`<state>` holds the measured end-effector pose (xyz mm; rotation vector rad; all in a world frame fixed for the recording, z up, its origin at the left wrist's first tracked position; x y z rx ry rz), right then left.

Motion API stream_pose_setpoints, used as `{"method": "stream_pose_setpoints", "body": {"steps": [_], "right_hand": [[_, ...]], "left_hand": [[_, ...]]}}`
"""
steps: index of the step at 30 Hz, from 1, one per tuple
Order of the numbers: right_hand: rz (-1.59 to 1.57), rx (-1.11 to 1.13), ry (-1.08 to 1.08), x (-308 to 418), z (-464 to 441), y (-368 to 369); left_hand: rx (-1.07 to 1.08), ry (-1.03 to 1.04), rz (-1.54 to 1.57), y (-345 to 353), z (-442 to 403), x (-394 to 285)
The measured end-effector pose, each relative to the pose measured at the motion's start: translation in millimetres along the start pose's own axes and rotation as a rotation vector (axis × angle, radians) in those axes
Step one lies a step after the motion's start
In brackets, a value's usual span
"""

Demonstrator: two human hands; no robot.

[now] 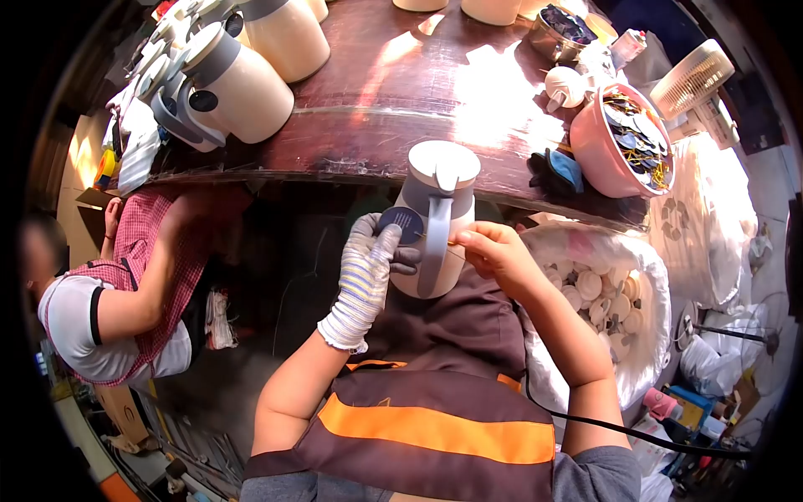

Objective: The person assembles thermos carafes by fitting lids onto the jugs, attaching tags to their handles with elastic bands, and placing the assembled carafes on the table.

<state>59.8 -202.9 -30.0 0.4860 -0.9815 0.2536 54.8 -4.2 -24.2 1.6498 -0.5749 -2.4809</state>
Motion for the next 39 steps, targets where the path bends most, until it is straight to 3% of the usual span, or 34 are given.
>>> {"method": "stream_pose_setpoints", "body": {"steps": [3,5,7,9,10,11,13,15,17,18,19,21,22,23,25,27,31,32,34,36,39], "right_hand": [[-0.240,0.249,0.124,-13.5,2.2,9.8],[-0.435,0.299,-0.203,4.2,11.1,19.7],[-0.453,0.212,-0.231,12.9,17.3,23.1],[-0.450,0.241,-0.258,33.1,20.7,30.7],[-0.383,0.270,-0.258,40.0,20.0,39.1],[-0.331,0.278,-0.234,47.5,22.4,46.3],[-0.192,0.344,-0.254,50.6,19.1,60.1],[-0.070,0.249,-0.271,44.7,13.3,57.6],[0.358,0.083,-0.523,58.5,16.3,49.9],[0.500,-0.026,-0.576,70.4,19.9,51.8],[0.501,-0.028,-0.574,73.8,18.8,51.8],[1.021,-0.200,-0.777,91.7,24.4,58.6],[1.060,-0.286,-0.811,95.7,25.6,52.2],[1.170,-0.504,-0.932,99.1,27.9,38.6],[1.197,-0.807,-0.845,101.7,33.3,-6.5],[1.175,-0.753,-0.704,72.4,24.9,-28.3],[1.138,-0.373,-0.542,6.8,22.1,9.6],[1.099,-0.315,-0.587,2.9,23.5,19.0],[1.061,-0.256,-0.637,9.3,31.5,30.7],[0.611,-0.152,-0.385,14.0,26.4,26.0],[0.579,-0.130,-0.521,49.4,32.9,27.7]], "left_hand": [[-0.097,0.142,0.090,-8.0,0.3,-10.1],[-0.203,0.238,0.113,-14.1,0.8,-16.8],[-0.192,0.332,0.091,-8.3,9.0,-21.3],[-0.106,0.725,-0.552,8.7,23.2,-40.0],[-0.073,0.830,-0.718,21.1,34.1,-51.4],[-0.003,0.892,-0.963,33.7,40.3,-61.8],[0.166,0.921,-1.065,47.4,41.9,-65.5],[0.173,0.889,-1.134,45.3,43.5,-57.5],[0.034,0.659,-0.607,23.4,29.4,-33.4],[-0.001,0.532,-0.535,20.3,23.4,-24.0],[0.102,0.447,-0.267,26.9,14.6,-18.7],[0.336,0.202,0.058,39.7,-4.7,-3.3],[0.283,0.074,0.228,48.4,-3.1,-3.4],[0.279,0.078,0.224,40.7,-3.8,-5.5],[0.068,0.015,-0.061,16.4,-8.2,-6.2],[-0.045,0.095,-0.189,5.3,-6.6,-14.5],[-0.099,0.120,-0.017,-9.8,-4.2,-9.0],[-0.107,0.129,0.045,-17.6,-4.4,-8.5],[-0.103,0.122,0.047,-16.2,1.1,-15.3],[-0.085,0.153,0.053,-11.1,7.1,-33.6],[-0.141,0.331,0.032,-13.9,24.8,-83.3]]}}
Point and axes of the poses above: each hand's wrist, its own z-axis away from the middle knuckle, its own y-axis out of the palm, x = y × z, the point moved 6 cm from there along -z, towards the middle knuckle, and after that the axes turned 11 degrees about x, right-handed, at the moved point
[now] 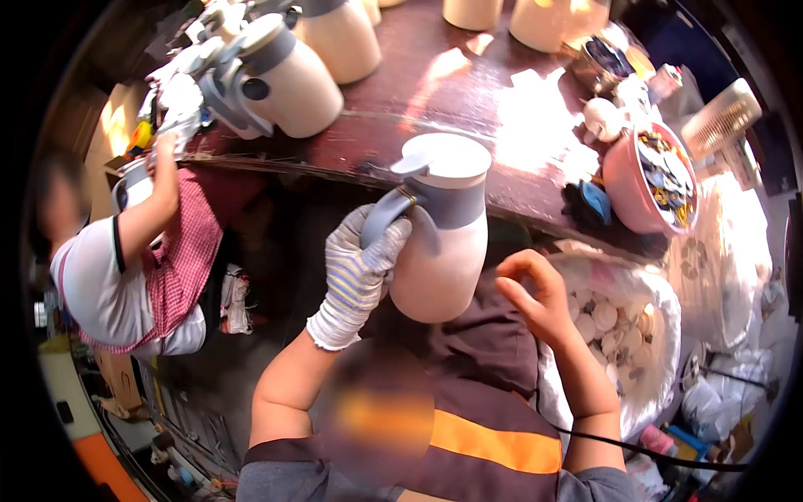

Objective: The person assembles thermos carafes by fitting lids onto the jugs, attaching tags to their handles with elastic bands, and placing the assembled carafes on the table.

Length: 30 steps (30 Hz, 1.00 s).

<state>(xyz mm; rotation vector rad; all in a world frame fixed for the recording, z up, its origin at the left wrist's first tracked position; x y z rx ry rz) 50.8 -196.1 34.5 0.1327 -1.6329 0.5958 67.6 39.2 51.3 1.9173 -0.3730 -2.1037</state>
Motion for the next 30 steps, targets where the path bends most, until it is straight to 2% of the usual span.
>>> {"method": "stream_pose_setpoints", "body": {"steps": [1,4,5,11,12,14,16,18,19,20,22,24,26,27,28,30], "right_hand": [[-0.067,-0.031,-0.015,-2.5,-5.4,-4.8],[-0.254,-0.089,-0.009,-12.3,-27.8,-13.6],[-0.309,-0.091,0.022,-11.1,-27.0,-6.0],[-0.323,-0.188,-0.031,-25.8,-85.8,-28.6],[-0.251,-0.211,0.010,-28.3,-95.3,-37.1],[-0.099,-0.201,0.095,-31.6,-125.9,-61.1],[0.066,-0.211,0.058,-38.2,-167.7,-87.3],[0.389,-0.248,0.059,-36.5,-213.3,-113.4],[0.503,-0.223,0.055,-40.8,-241.2,-129.5],[0.618,-0.197,0.050,-45.6,-269.4,-149.2],[1.097,-0.280,0.150,-51.2,-325.8,-190.3],[1.376,-0.413,0.118,-36.5,-377.2,-234.1],[1.342,-0.458,0.085,-11.8,-421.2,-279.3],[1.370,-0.478,0.071,-15.2,-441.0,-310.2],[1.401,-0.501,0.064,-19.4,-452.8,-337.1],[1.401,-0.383,0.242,-22.7,-463.4,-362.2]], "left_hand": [[-0.052,-0.033,-0.076,-5.0,1.7,-22.8],[-0.149,0.227,-0.157,-27.0,-9.5,-68.1],[-0.205,0.250,-0.151,-37.9,-8.7,-76.4],[-0.427,0.680,-0.467,-126.0,-87.1,-73.7],[-0.468,0.764,-0.526,-135.3,-96.4,-75.6],[-0.520,0.755,-0.487,-144.1,-112.5,-79.8],[-0.550,0.766,-0.479,-159.1,-129.3,-82.2],[-0.582,0.785,-0.488,-162.6,-138.1,-96.7],[-0.541,0.675,-0.320,-176.9,-149.9,-94.2],[-0.543,0.654,-0.323,-180.7,-159.5,-95.0],[-0.597,0.630,-0.381,-191.5,-170.5,-102.1],[-0.620,0.663,-0.378,-199.2,-185.7,-103.2],[-0.577,0.572,-0.304,-193.1,-196.3,-102.9],[-0.650,0.593,-0.339,-197.5,-202.6,-101.2],[-0.558,0.560,-0.348,-213.8,-213.6,-92.6],[-0.518,0.567,-0.556,-218.4,-213.3,-82.3]]}}
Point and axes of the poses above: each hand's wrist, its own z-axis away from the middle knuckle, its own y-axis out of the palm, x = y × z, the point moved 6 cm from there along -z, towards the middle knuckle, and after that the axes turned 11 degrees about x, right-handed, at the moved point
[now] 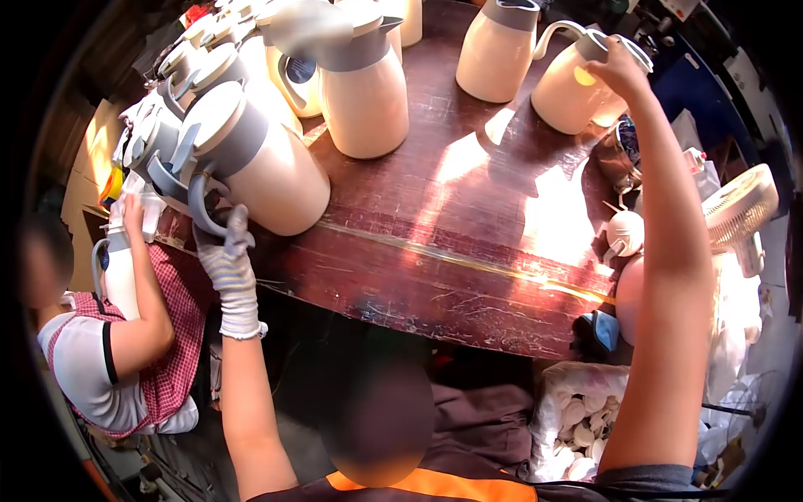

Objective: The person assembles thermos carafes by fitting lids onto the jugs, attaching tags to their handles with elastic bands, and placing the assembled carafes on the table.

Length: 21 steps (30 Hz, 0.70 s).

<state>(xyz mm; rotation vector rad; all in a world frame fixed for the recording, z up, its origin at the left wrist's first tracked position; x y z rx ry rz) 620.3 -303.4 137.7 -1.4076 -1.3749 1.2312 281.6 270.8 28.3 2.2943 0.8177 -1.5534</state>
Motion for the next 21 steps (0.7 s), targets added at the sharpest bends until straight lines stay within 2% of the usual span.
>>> {"method": "stream_pose_setpoints", "body": {"steps": [1,3,4,5,6,9,10,12,13,14,15,16,18,20,21], "right_hand": [[-0.041,-0.029,0.060,11.5,22.4,-16.3],[-0.071,0.013,0.067,24.0,47.5,-16.8],[-0.099,0.050,0.082,25.4,64.5,-18.8],[-0.081,0.080,0.138,33.3,84.5,-20.8],[-0.156,-0.038,0.082,31.3,101.5,-10.2],[-0.453,-0.245,-0.032,59.3,218.0,-43.7],[-0.548,-0.272,-0.104,58.4,252.3,-47.1],[-0.773,-0.188,-0.215,78.6,336.1,-74.1],[-0.867,-0.134,-0.184,87.0,380.4,-79.7],[-0.879,-0.092,-0.275,98.8,420.4,-91.7],[-0.895,-0.046,-0.366,110.1,460.8,-103.1],[-0.895,0.049,-0.402,114.2,494.9,-102.3],[-1.074,0.025,-0.359,101.8,552.2,-91.9],[-1.005,-0.163,-0.317,56.0,604.3,-68.5],[-0.763,-0.110,-0.200,30.9,626.8,-43.9]], "left_hand": [[0.003,-0.004,-0.007,-3.5,7.3,1.3],[0.013,0.200,-0.129,-9.3,32.9,-16.9],[-0.150,0.131,-0.332,-15.9,56.1,-31.0],[-0.129,0.072,-0.155,-21.6,71.4,-19.6],[-0.105,0.015,0.022,-25.2,82.9,-8.5],[0.252,0.005,0.120,18.2,114.6,-55.4],[0.331,-0.003,0.049,31.1,124.7,-67.6],[0.527,0.456,-0.464,71.5,137.6,-159.3],[0.554,0.572,-0.488,90.6,148.3,-196.0],[0.594,0.694,-0.491,109.0,164.7,-226.9],[0.668,0.679,-0.524,120.1,178.6,-237.9],[0.902,0.374,-0.186,127.8,193.5,-220.4],[0.989,0.158,-0.006,136.2,225.8,-200.6],[1.024,-0.006,0.214,137.6,249.3,-184.1],[1.002,0.053,0.092,129.9,255.5,-174.2]]}}
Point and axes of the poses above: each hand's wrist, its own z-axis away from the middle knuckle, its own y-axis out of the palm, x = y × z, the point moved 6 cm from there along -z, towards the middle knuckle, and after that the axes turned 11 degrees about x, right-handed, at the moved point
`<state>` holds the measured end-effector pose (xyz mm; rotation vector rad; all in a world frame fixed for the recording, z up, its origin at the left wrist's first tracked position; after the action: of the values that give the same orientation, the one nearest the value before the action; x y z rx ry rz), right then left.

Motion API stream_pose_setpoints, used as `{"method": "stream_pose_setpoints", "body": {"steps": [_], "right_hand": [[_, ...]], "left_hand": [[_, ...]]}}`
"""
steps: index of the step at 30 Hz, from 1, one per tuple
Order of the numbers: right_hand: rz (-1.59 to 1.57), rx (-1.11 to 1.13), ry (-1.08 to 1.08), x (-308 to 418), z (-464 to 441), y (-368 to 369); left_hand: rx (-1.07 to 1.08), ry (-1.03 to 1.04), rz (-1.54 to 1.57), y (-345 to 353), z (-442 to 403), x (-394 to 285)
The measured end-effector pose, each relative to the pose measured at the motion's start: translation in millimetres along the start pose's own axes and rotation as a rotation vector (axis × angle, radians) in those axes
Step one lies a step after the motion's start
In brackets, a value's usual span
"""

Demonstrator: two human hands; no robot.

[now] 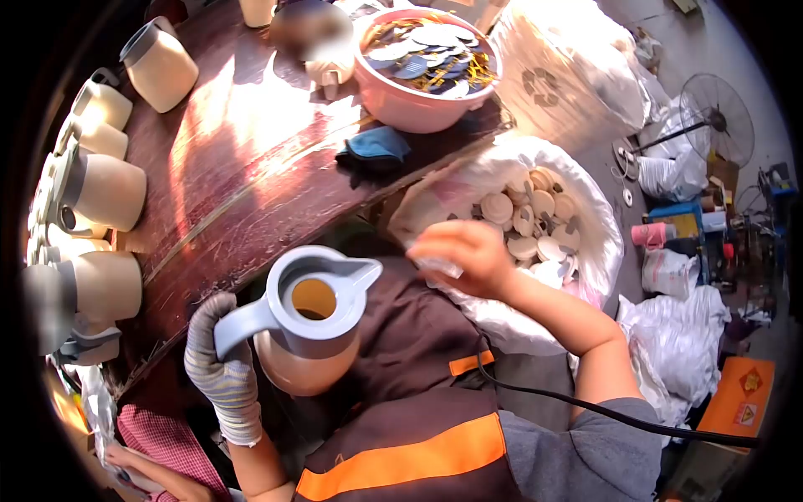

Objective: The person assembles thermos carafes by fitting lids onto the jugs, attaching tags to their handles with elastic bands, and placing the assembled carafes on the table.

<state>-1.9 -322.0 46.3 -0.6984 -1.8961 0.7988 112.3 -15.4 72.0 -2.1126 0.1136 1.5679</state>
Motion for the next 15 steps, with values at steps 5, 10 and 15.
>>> {"method": "stream_pose_setpoints", "body": {"steps": [5,10,15], "right_hand": [[0.382,0.257,1.231,-194.6,184.0,-7.0],[0.311,0.167,1.438,-285.9,277.5,14.5],[0.477,0.306,1.351,-291.9,290.2,54.2]], "left_hand": [[0.098,-0.136,-0.139,17.3,35.9,10.9],[0.108,-0.239,0.170,30.3,54.6,23.0],[0.075,-0.221,0.201,34.0,63.2,44.2]]}}
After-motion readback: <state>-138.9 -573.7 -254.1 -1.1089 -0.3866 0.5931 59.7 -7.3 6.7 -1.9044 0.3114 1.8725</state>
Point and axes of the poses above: each hand's wrist, its own z-axis away from the middle knuckle, its own y-axis out of the palm, x = y × z, the point moved 6 cm from there along -z, towards the middle knuckle, and after that the axes turned 11 degrees about x, right-handed, at the moved point
